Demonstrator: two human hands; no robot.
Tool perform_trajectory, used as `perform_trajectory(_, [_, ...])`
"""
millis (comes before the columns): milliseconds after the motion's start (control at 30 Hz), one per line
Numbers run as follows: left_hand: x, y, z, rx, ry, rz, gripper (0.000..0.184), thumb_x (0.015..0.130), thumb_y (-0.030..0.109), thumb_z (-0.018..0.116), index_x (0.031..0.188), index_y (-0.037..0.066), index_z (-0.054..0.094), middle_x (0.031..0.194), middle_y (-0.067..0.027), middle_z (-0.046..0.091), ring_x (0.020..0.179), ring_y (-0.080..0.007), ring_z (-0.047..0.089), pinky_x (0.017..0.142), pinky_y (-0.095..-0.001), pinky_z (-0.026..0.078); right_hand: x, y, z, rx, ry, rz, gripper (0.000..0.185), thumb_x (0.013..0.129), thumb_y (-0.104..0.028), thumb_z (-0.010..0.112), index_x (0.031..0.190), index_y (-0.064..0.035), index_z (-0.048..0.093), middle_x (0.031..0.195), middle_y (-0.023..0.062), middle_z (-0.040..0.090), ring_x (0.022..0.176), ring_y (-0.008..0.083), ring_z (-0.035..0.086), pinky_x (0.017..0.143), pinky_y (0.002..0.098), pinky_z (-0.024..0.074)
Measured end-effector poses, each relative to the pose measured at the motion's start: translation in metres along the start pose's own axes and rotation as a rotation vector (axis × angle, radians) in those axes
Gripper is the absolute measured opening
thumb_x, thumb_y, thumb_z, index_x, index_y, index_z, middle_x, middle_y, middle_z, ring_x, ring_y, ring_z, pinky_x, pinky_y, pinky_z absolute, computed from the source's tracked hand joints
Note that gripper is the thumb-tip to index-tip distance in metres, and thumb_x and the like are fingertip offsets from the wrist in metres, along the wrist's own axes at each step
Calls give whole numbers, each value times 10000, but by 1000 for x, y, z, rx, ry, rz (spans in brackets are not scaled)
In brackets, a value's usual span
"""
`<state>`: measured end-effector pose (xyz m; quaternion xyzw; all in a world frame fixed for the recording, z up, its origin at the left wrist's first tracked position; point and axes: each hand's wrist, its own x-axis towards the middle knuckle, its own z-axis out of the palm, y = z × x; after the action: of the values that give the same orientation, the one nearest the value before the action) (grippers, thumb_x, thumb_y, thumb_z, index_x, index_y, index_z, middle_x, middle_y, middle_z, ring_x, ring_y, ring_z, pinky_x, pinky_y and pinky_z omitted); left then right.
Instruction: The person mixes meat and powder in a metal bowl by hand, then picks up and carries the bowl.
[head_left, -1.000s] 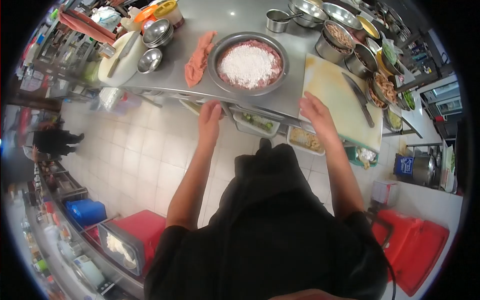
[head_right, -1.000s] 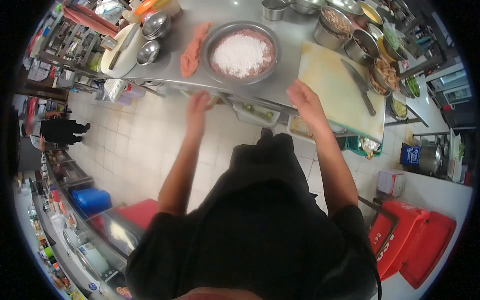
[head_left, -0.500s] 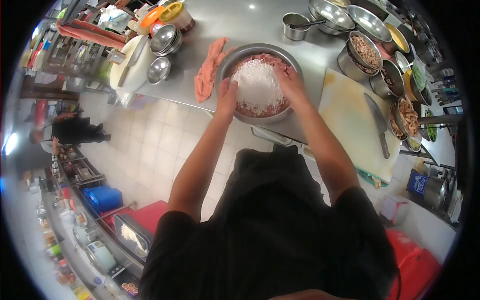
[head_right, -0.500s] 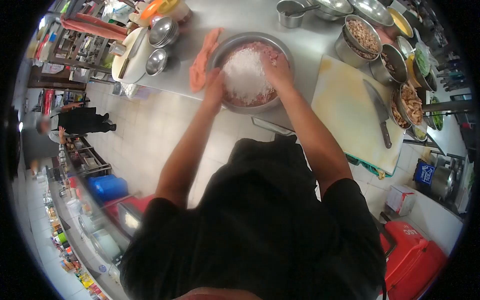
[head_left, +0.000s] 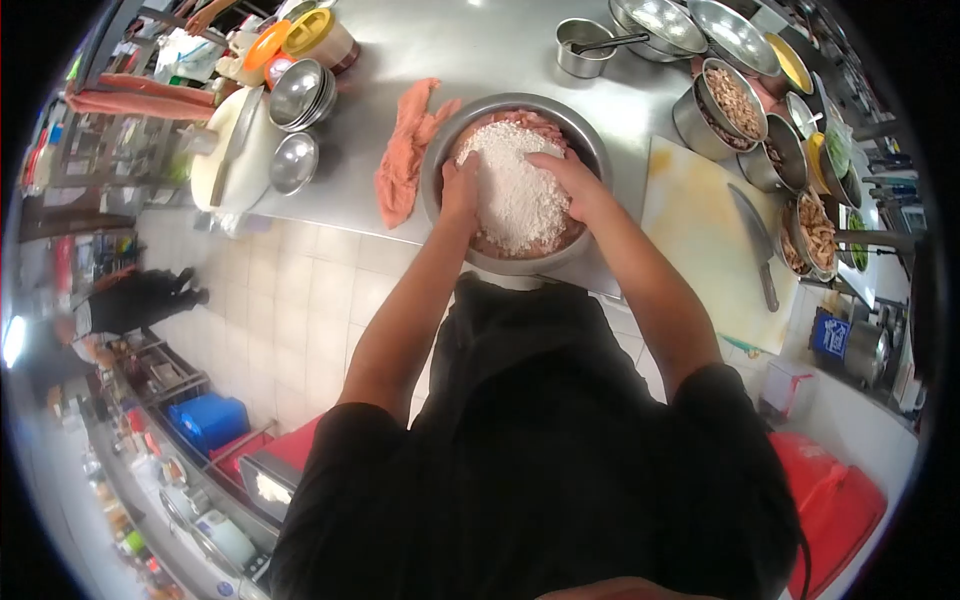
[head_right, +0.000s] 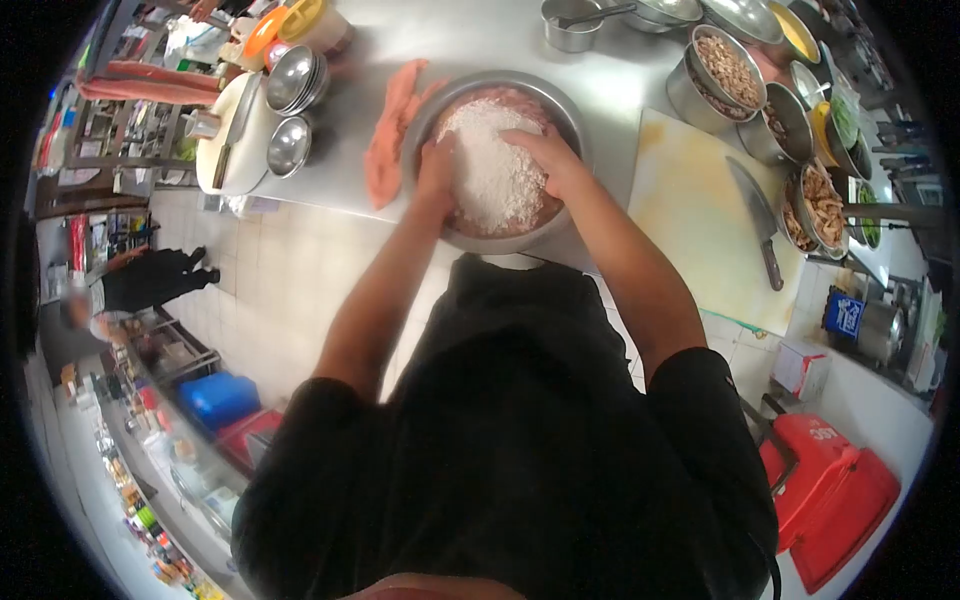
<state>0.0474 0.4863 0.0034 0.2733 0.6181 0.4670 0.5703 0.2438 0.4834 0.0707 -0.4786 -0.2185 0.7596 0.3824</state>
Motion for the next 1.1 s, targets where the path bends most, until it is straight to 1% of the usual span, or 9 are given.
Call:
perform_trajectory(133, [-2, 21, 7, -18, -59, -26, 564, 921, 307, 539, 1349, -31, 393, 1244, -147, 505, 1100, -234, 500, 965, -371, 407, -7, 4, 23, -56, 55, -155, 822, 736, -166, 782, 1401, -58, 311, 1233, 136, 544, 1094, 265, 586, 875, 384, 522])
perform_trajectory(267, [10, 26, 2, -171, -226, -82, 563, 953, 360, 497, 1345, -31, 400, 1244, -138, 507, 1132, -227, 482, 991, -359, 382, 1, 18, 46, -632, 364, -430, 759, 750, -137, 739, 1399, -58, 353, 1218, 141, 563, 1049, 254, 610, 816, 356, 536])
perform_trajectory(400, [22, 16, -6, -200, -301, -128, 529, 977, 397, 454, 1320, -5, 430, 1234, -118, 516, 1136, -216, 488, 969, -358, 397, -24, 6, 91, -483, 331, -209, 750, 754, -182, 709, 1421, -93, 378, 1295, 180, 525, 1099, 260, 587, 868, 349, 510])
perform_trajectory(533, [7, 25, -14, -292, -352, -127, 490, 984, 404, 433, 1289, 22, 451, 1214, -107, 524, 1114, -219, 508, 947, -373, 425, -13, 24, 115, -977, 475, -360, 699, 787, -195, 641, 1436, -150, 386, 1374, 241, 446, 1134, 324, 552, 962, 395, 447])
perform_trajectory(667, [20, -1, -16, -392, -432, -50, 463, 991, 388, 412, 1287, 33, 444, 1211, -101, 524, 1133, -226, 508, 969, -374, 430, -9, 45, 134, -1389, 533, -316, 638, 817, -195, 560, 1430, -142, 392, 1425, 290, 351, 1254, 455, 403, 1067, 500, 328])
perform_trajectory(767, [-2, 33, -25, -506, -503, -234, 457, 1001, 366, 391, 1313, 34, 423, 1225, -108, 514, 1171, -227, 490, 983, -363, 432, 8, 73, 119, -1458, 507, -374, 613, 812, -180, 545, 1410, -125, 422, 1464, 253, 299, 1332, 505, 268, 1071, 562, 303])
perform_trajectory(867, [7, 22, -23, -395, -472, -113, 503, 1000, 342, 388, 1364, -7, 383, 1315, -145, 480, 1247, -246, 442, 1045, -364, 371, 12, 74, 110, -1590, 529, -316, 522, 805, -155, 536, 1322, -87, 510, 1465, 230, 316, 1308, 522, 280, 1013, 598, 347])
perform_trajectory(967, [9, 18, -18, -257, -413, -35, 532, 993, 342, 400, 1379, -23, 363, 1360, -154, 439, 1280, -251, 406, 1069, -359, 329, 12, 66, 101, -1572, 450, -253, 381, 784, -122, 531, 1143, -30, 620, 1349, 246, 470, 1272, 482, 382, 992, 558, 380])
perform_trajectory(1100, [9, 20, -11, -104, -365, -7, 574, 982, 342, 417, 1399, -45, 336, 1420, -167, 384, 1324, -257, 358, 1101, -351, 271, 33, 66, 78, -1571, 348, -296, 247, 752, -95, 539, 932, -2, 681, 1033, 226, 649, 1027, 392, 592, 906, 468, 460])
